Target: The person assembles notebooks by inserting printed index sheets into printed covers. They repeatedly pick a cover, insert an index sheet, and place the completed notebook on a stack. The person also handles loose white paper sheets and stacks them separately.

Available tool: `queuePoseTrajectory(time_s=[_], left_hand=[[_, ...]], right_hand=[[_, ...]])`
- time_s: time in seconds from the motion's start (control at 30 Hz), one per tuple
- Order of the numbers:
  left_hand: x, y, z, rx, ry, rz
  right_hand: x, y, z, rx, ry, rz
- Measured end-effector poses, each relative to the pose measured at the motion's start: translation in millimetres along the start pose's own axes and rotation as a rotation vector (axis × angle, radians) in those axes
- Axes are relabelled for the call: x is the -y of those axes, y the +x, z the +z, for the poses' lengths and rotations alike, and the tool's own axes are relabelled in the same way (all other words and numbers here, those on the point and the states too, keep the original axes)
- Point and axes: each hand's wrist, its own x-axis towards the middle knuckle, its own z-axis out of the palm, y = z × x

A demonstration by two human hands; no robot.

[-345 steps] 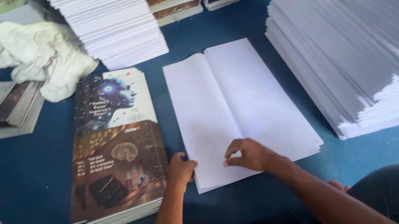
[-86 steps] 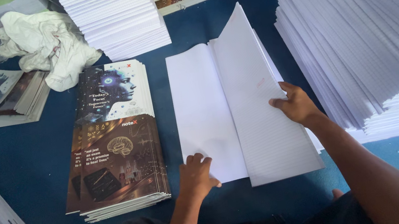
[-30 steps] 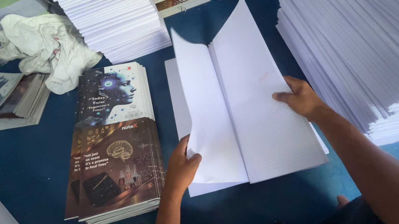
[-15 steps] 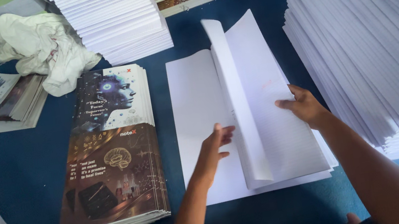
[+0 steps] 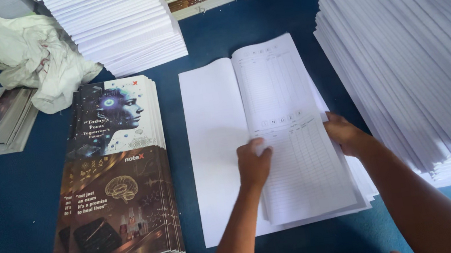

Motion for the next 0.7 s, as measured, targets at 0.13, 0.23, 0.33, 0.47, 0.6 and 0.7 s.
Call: queuePoseTrajectory(time_s=[0.13,0.23,0.33,0.47,0.6,0.7], left_hand=[[11.9,21.6,-9.5,0.099,-0.589,-0.474],[8.0,24.1,-19.3,0.139,-0.536,-0.543],[-4.0,21.0,-26.9,0.174,-0.813,-0.358],[-21.6,22.0,-50.8,0.201,-1.002,-0.5],[-43.8,29.7,-82.5,0.227,-1.073,-0.504],[-64.5,32.3,-102.2,0.287,-1.064,-0.465]], right_hand=[[-0.8,-4.7,2.3,0.071,0.021,-0.003],[3.6,-11.5,8.4,0.051,0.034,-0.039],[8.9,-21.1,11.3,0.011,0.01,-0.134],[17.8,-40.2,12.7,0.03,0.056,-0.223],[25.0,-65.0,12.9,0.058,0.054,-0.338],[30.8,-76.2,11.6,0.057,0.007,-0.38]])
